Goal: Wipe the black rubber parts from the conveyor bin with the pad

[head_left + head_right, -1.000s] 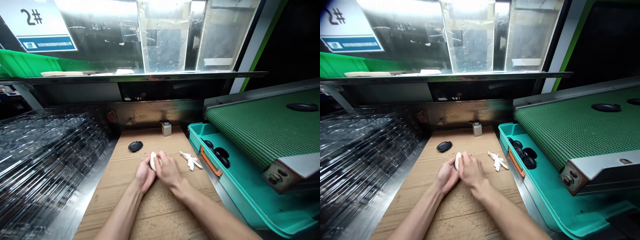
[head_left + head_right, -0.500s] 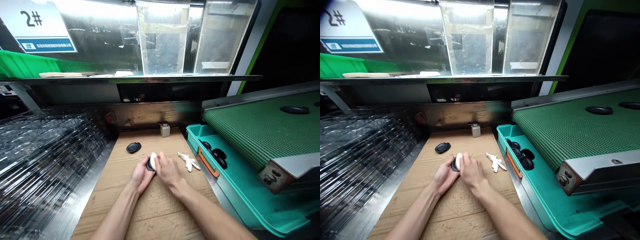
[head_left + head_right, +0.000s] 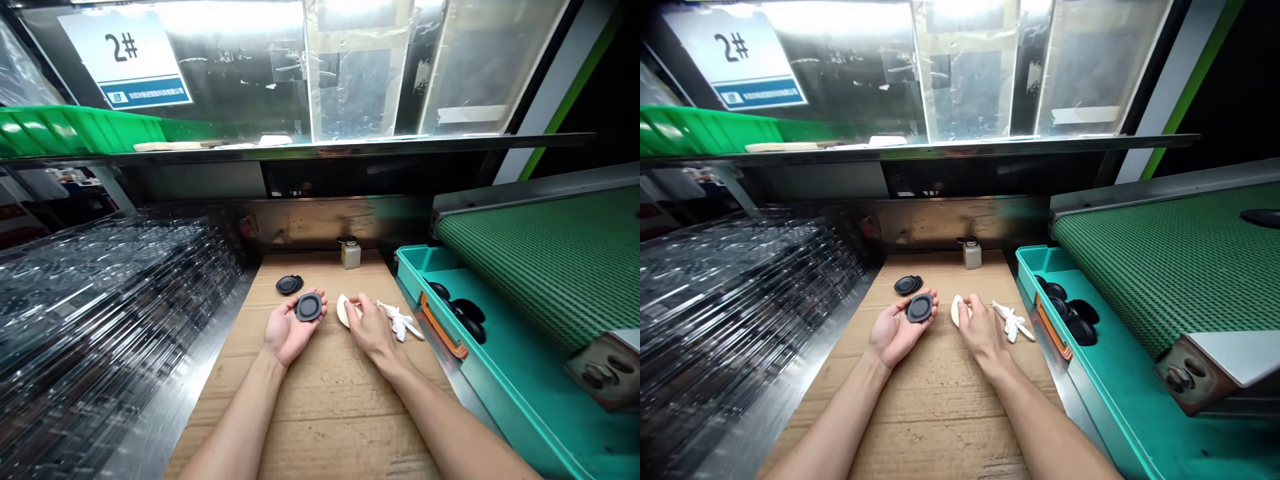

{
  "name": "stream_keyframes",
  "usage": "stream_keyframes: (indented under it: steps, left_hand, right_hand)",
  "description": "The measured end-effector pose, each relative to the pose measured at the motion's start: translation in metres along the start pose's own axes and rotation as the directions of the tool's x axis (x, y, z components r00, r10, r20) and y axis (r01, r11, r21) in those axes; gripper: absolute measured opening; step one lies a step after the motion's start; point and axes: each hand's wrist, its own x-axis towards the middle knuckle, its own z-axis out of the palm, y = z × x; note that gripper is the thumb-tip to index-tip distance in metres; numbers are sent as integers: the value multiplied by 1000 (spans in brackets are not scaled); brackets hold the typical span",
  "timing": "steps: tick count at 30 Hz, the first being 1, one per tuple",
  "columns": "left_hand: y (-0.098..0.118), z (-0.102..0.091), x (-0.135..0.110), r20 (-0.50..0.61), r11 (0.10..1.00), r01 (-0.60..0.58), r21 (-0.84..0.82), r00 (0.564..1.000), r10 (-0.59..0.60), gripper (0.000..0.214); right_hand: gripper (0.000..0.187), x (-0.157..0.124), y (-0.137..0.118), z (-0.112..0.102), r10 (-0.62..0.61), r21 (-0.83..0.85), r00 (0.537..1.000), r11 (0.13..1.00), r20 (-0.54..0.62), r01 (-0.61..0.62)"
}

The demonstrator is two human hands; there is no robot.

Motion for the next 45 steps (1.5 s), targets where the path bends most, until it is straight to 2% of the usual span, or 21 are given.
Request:
stream_keyframes:
  steps: [3, 6, 8, 10, 12, 14, 17, 19, 21, 24, 26, 29, 31, 33, 35, 37, 39, 40, 42, 45]
  left_hand:
    - [-1, 4, -3, 18, 999, 9, 43, 1000, -9, 38]
    - [0, 5, -4, 47, 996, -31, 81, 999, 27, 38]
    - [-1, 4, -3, 37, 994, -53, 95, 998, 50, 41]
    - [-4, 2, 1, 11, 992, -24, 123, 1000, 23, 45]
    - [-13, 0, 5, 4, 987, 23, 159, 1000, -24, 46]
    - [-24, -1, 9, 8, 981, 33, 191, 999, -36, 49]
    - [-43, 1, 11, -8, 955, -21, 296, 1000, 25, 52]
    - [-50, 3, 10, -4, 919, -44, 392, 999, 50, 52]
    - [-50, 5, 8, -14, 900, -26, 435, 999, 35, 53]
    - [-36, 6, 6, -120, 942, 99, 319, 991, -64, 63]
    - [-21, 5, 4, -168, 966, 214, 144, 967, -189, 71]
    - [-2, 0, 1, -135, 935, 345, -83, 925, -354, 79]
    - [4, -2, -1, -125, 912, 378, -161, 908, -399, 81]
    - [5, -3, -1, -122, 899, 390, -198, 901, -417, 80]
    - [4, -4, -1, -107, 892, 401, -209, 897, -428, 80]
    - [3, -3, 0, -90, 892, 405, -202, 899, -429, 79]
    - [2, -2, 0, -92, 901, 400, -168, 904, -418, 80]
    - [1, -1, 0, -107, 910, 393, -130, 907, -407, 81]
    - [-3, 1, 0, -160, 925, 380, 20, 914, -372, 84]
    - [-16, 7, -1, -191, 865, 343, 366, 937, -291, 91]
  right_hand:
    - [19, 1, 2, 0, -1, 10, 1000, 1000, 12, 1]
    - [19, 2, 2, -3, 13, 24, 1000, 1000, 19, -14]
    - [21, 2, -2, -5, 36, 80, 999, 996, -5, -35]
    - [24, -1, -10, -7, 57, 200, 998, 979, -37, -48]
    - [27, -6, -21, -7, 66, 337, 997, 940, -28, -53]
    - [27, -12, -32, -5, 32, 427, 999, 904, 29, -42]
    - [24, -17, -39, -1, -31, 442, 995, 897, 95, -14]
    - [26, -13, -34, -2, 16, 399, 996, 916, 87, -50]
    - [31, -5, -24, -4, 126, 333, 991, 934, 38, -131]
    - [35, 4, -8, -8, 220, 215, 975, 954, -33, -209]
    - [33, 7, -4, -11, 181, 106, 982, 977, 51, -186]
    - [36, 7, -4, -19, 1, -87, 971, 996, 240, 21]
    - [38, 9, -2, -30, -95, -263, 973, 953, 211, 150]
    - [32, 13, 6, -42, -97, -465, 988, 874, 119, 141]
    - [30, 19, 19, -52, -9, -594, 994, 801, 108, 72]
    - [28, 24, 31, -56, 115, -621, 978, 783, 176, 20]
    - [26, 27, 35, -55, 133, -549, 960, 835, 248, 26]
    - [26, 27, 33, -53, 81, -472, 960, 879, 268, 58]
    - [26, 24, 20, -48, -114, -258, 959, 949, 258, 182]
    - [26, 12, -8, -40, -359, 36, 909, 932, 213, 360]
